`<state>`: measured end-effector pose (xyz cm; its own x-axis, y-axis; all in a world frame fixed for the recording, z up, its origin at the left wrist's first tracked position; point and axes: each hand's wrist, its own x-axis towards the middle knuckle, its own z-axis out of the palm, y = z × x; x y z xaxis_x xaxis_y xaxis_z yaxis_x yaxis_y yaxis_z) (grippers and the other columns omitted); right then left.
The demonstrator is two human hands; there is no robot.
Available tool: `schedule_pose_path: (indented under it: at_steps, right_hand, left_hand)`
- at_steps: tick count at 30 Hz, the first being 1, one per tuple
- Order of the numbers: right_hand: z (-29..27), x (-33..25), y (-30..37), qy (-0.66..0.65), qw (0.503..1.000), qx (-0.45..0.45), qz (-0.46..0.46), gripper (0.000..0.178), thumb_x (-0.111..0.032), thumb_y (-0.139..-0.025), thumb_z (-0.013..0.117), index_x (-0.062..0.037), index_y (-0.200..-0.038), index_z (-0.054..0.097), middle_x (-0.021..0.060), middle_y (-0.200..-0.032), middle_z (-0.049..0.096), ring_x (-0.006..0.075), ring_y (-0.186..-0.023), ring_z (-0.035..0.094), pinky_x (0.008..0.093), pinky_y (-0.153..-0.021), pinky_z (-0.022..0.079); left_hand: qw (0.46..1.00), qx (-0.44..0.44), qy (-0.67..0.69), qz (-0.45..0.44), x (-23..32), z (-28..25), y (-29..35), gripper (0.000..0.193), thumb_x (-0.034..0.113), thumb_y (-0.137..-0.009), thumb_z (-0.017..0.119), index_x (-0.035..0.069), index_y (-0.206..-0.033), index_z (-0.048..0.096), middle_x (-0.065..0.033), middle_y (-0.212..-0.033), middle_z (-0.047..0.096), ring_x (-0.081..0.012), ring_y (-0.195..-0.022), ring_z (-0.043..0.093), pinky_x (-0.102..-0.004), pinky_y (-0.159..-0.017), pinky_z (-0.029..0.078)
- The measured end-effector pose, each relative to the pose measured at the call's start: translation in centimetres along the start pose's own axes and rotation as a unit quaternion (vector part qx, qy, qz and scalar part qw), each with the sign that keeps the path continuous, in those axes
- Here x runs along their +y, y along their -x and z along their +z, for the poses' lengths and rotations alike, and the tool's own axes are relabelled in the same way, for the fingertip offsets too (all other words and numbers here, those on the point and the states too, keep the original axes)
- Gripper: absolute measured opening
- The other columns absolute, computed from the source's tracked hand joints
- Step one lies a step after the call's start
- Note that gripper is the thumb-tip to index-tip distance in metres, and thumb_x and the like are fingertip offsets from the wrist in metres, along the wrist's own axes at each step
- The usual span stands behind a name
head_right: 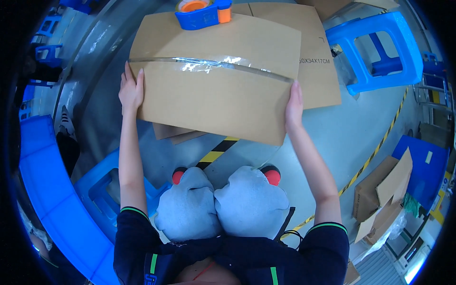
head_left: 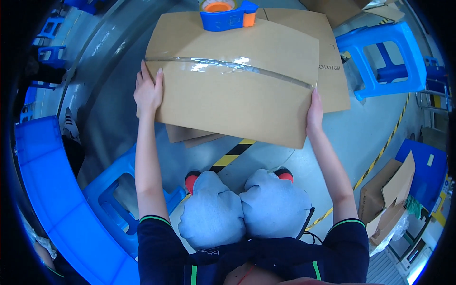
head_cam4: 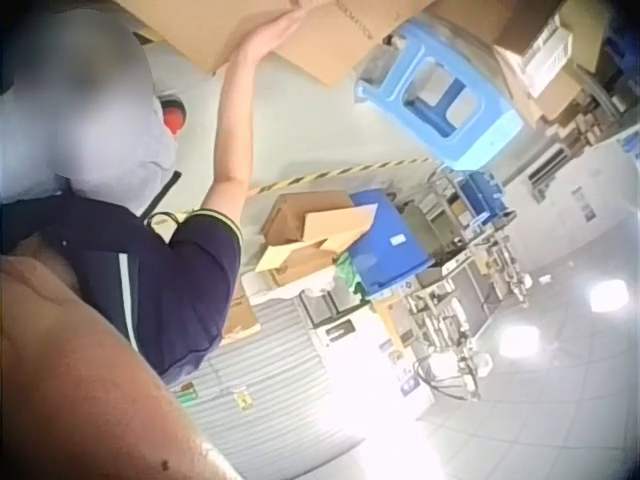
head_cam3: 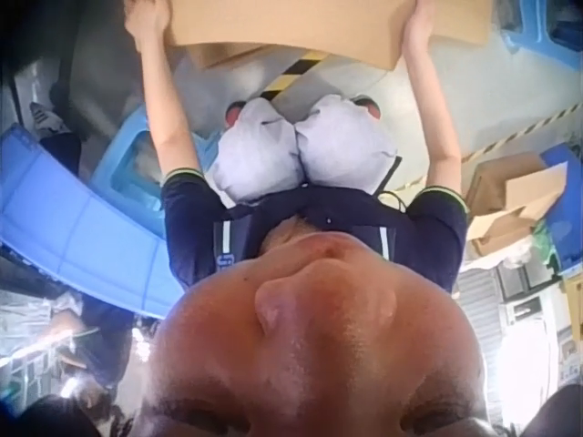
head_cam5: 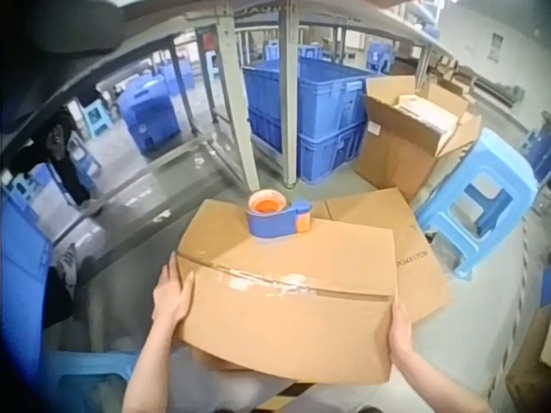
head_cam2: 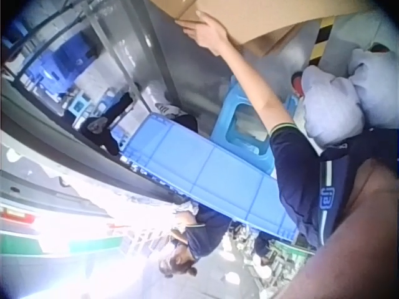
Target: The person packs items into cardboard boxes and seals them with a tape dispenser.
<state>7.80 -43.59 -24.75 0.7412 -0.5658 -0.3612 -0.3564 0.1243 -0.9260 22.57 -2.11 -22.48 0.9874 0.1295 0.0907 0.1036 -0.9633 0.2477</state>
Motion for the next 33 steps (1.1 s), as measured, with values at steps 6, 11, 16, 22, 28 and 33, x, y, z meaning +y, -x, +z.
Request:
schedule_pose_path:
  at_steps: [6, 11, 16, 22, 28, 33]
  right_hand:
    - [4.0, 2.3, 9.0, -0.017, 0.998, 0.062, -0.014, 0.062, -0.043, -0.100, 0.033, 0.0039, -0.140, 0.028, 0.0160, -0.142, 0.036, 0.0240, -0.133, 0.032, 0.0315, -0.110, 0.022]
    - [2.3, 0.7, 9.1, 0.149, 0.946, 0.115, -0.264, 0.061, -0.019, -0.094, 0.052, 0.0026, -0.141, 0.021, 0.0156, -0.143, 0.032, 0.0262, -0.134, 0.029, 0.0377, -0.111, 0.020]
    - [6.0, -8.4, 0.3, 0.193, 0.889, -0.093, -0.404, 0.083, -0.013, -0.079, 0.071, -0.0008, -0.142, 0.020, 0.0187, -0.144, 0.029, 0.0299, -0.137, 0.026, 0.0406, -0.111, 0.021]
    - [12.9, -9.1, -12.0, 0.056, 0.932, -0.237, -0.267, 0.106, -0.021, -0.069, 0.082, -0.0056, -0.147, 0.012, 0.0170, -0.151, 0.018, 0.0264, -0.142, 0.014, 0.0405, -0.113, 0.020]
    - [15.7, -7.8, -10.9, 0.045, 0.909, -0.258, -0.323, 0.080, -0.018, -0.068, 0.084, -0.0007, -0.134, 0.042, 0.0113, -0.124, 0.056, 0.0199, -0.112, 0.055, 0.0341, -0.098, 0.044]
    - [15.4, -7.3, -11.8, -0.029, 0.929, -0.262, -0.259, 0.053, -0.008, -0.076, 0.076, 0.0042, -0.121, 0.053, 0.0108, -0.113, 0.062, 0.0173, -0.102, 0.060, 0.0305, -0.092, 0.048]
  left_hand:
    - [0.969, 0.168, -0.110, 0.147, -0.6, 1.2, -3.6, 0.061, 0.047, -0.091, 0.046, 0.024, -0.145, 0.029, -0.0186, -0.145, 0.032, -0.0359, -0.136, 0.027, -0.0558, -0.106, 0.026]
    - [0.955, -0.010, 0.010, 0.297, 12.9, 1.5, 6.3, 0.061, 0.043, -0.087, 0.052, 0.028, -0.143, 0.033, -0.0095, -0.148, 0.029, -0.0334, -0.137, 0.025, -0.0704, -0.102, 0.015]
    - [0.932, -0.046, 0.044, 0.358, 15.7, 0.7, 9.5, 0.056, 0.046, -0.090, 0.047, 0.031, -0.142, 0.034, -0.0011, -0.150, 0.027, -0.0267, -0.140, 0.022, -0.0710, -0.104, 0.005]
    - [0.929, -0.072, 0.171, 0.321, 16.6, 1.0, 9.4, 0.065, 0.035, -0.087, 0.057, 0.012, -0.143, 0.032, -0.0095, -0.148, 0.030, -0.0298, -0.138, 0.024, -0.0616, -0.110, 0.010]
    - [0.877, 0.181, 0.268, 0.354, 17.4, -1.4, -0.7, 0.075, 0.017, -0.074, 0.073, 0.005, -0.138, 0.036, -0.0145, -0.139, 0.039, -0.0320, -0.132, 0.034, -0.0430, -0.109, 0.029]
    - [0.937, -0.010, 0.066, 0.342, 21.8, -1.1, -7.2, 0.067, 0.039, -0.065, 0.079, 0.007, -0.119, 0.056, -0.0120, -0.120, 0.058, -0.0251, -0.116, 0.052, -0.0409, -0.105, 0.034]
